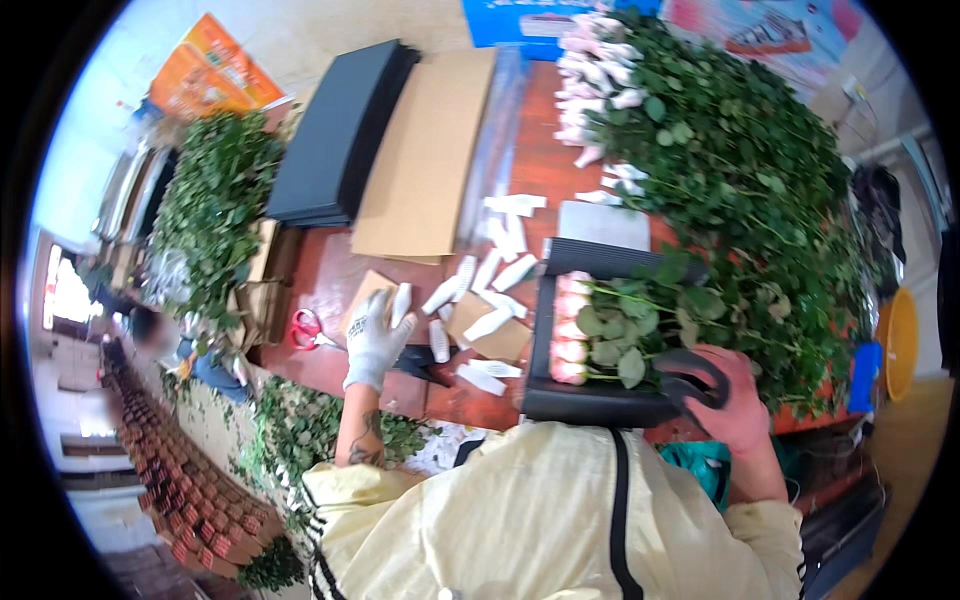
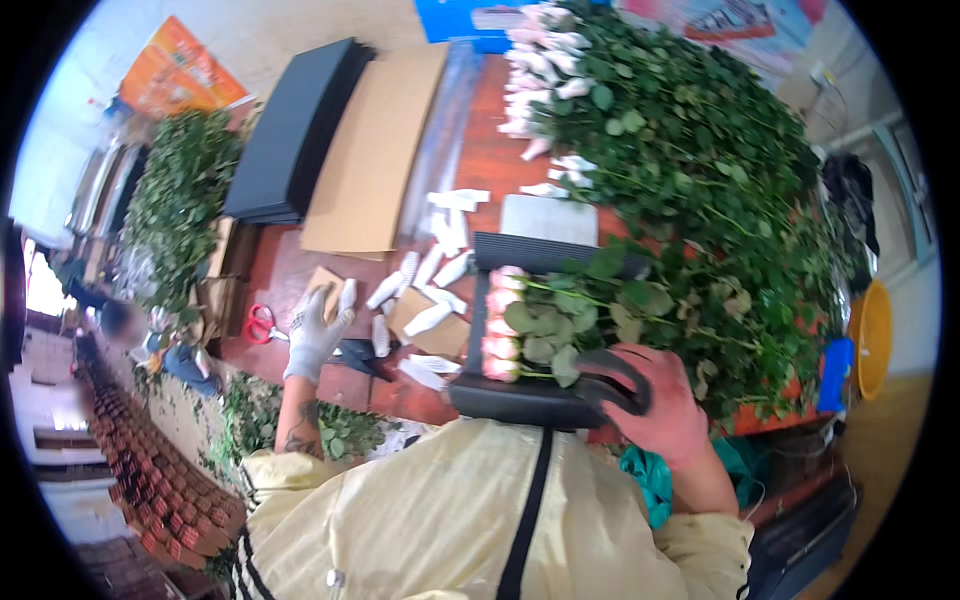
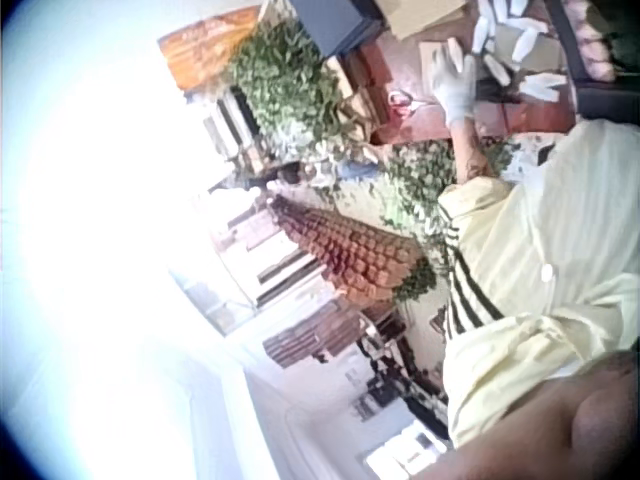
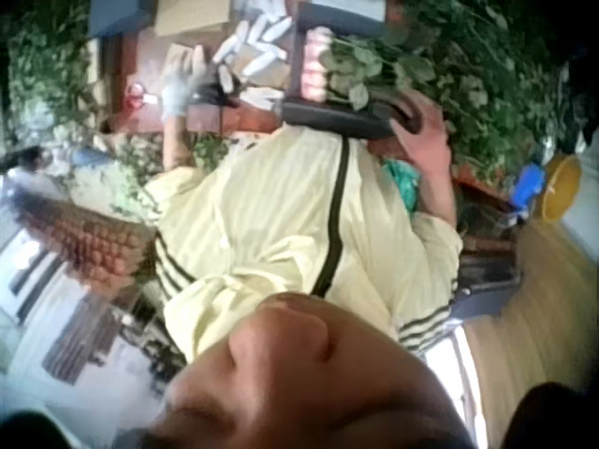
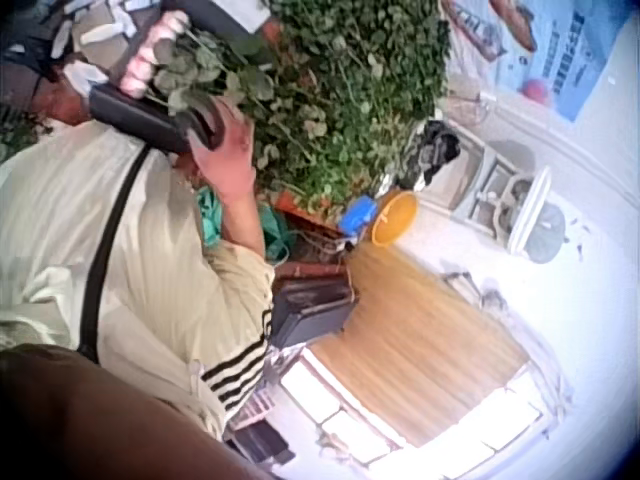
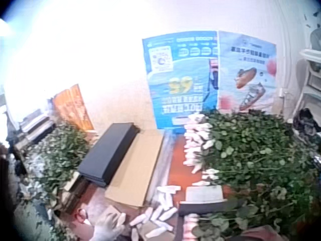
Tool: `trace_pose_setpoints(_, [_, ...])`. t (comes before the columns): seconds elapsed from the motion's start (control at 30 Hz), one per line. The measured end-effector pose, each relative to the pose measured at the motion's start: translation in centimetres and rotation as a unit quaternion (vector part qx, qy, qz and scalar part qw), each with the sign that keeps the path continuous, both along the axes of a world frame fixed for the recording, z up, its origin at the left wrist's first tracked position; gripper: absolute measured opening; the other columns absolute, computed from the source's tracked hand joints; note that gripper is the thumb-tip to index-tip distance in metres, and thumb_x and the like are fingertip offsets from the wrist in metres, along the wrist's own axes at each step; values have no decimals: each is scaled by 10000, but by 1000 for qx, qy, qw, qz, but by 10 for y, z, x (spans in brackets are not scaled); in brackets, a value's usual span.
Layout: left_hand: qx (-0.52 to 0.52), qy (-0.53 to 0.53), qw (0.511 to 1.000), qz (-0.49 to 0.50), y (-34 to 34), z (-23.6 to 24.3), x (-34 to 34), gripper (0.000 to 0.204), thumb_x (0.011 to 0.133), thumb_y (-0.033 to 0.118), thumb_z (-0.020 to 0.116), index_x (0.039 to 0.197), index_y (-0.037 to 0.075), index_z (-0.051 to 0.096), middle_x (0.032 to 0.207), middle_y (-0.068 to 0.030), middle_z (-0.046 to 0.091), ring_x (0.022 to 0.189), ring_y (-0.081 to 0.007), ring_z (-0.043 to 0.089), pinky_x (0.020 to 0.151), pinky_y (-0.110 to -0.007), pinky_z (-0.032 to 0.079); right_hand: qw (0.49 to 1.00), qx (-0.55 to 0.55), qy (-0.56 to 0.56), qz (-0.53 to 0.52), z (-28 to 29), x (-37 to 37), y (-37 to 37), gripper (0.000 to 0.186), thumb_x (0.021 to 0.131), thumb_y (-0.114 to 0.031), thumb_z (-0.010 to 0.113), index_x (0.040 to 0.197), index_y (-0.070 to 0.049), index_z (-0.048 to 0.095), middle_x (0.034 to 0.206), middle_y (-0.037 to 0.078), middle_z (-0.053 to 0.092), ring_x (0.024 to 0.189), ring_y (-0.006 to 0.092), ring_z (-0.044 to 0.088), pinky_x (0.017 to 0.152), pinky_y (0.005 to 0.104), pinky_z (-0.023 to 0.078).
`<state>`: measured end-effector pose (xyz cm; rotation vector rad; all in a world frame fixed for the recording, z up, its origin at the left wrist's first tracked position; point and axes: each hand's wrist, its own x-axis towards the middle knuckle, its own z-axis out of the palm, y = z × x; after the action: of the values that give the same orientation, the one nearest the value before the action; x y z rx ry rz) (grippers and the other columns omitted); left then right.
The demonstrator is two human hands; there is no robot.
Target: The person assembles a flower arrangement by placing individual roses into a black foam holder and securing them with a stapler.
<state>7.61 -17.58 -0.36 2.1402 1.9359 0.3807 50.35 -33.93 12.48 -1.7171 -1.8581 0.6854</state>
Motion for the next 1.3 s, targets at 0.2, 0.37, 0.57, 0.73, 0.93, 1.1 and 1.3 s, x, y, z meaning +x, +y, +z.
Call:
trace_pose_setpoints(0.2, [-119,123,976,138,28,-65,-83,1028,594,437,733,1404,19,257,1362,-237,371,1168,-386,470,965,-420,399,930,-55,325,-165,-63,-9,-36,570,616,39,686,1159,2,514,1189,150,501,1073,258,528,936,349,435])
trace_pose_setpoints(0.37, [-177,55,979,81,41,-50,-74,1018,584,392,739,1397,7,263,1354,-240,383,1210,-382,429,992,-421,373,911,-25,402,-94,-57,-21,-36,583,676,82,640,1216,23,430,1199,157,488,1068,252,552,909,340,468])
trace_pose_setpoints(0.57, [24,94,995,-12,65,-26,-23,925,644,384,721,1392,45,295,1422,-241,292,1321,-392,266,1088,-458,222,894,-78,429,-104,-49,-28,-28,535,714,75,603,1214,51,415,1094,165,594,906,230,619,819,315,499])
trace_pose_setpoints(0.73, [-4,107,981,-160,112,-58,8,678,721,281,656,1315,51,424,1374,-182,405,1277,-335,367,1063,-421,284,887,-100,440,-101,-24,-54,-20,396,731,70,578,1120,66,502,1037,126,630,859,192,624,810,299,492])
trace_pose_setpoints(0.93, [-1,93,980,-176,127,-27,12,281,843,253,531,1066,107,620,1043,-140,631,971,-316,594,846,-412,460,893,-66,420,-151,-48,-33,-51,516,724,-11,643,1191,91,450,1117,167,596,1057,202,562,941,332,426])
trace_pose_setpoints(1.1, [95,27,991,-90,125,-16,14,225,858,243,507,974,88,621,978,-155,635,910,-334,603,794,-435,470,890,-18,418,-184,-41,-47,-54,440,767,-74,639,1153,83,497,1026,145,626,946,194,607,846,313,489])
trace_pose_setpoints(1.3, [12,90,988,-126,120,-39,-7,286,813,223,554,1058,80,588,1059,-163,609,981,-339,579,847,-431,455,868,-76,478,-108,-45,-52,-44,283,796,38,539,1077,56,574,1022,96,643,848,125,615,736,249,515])
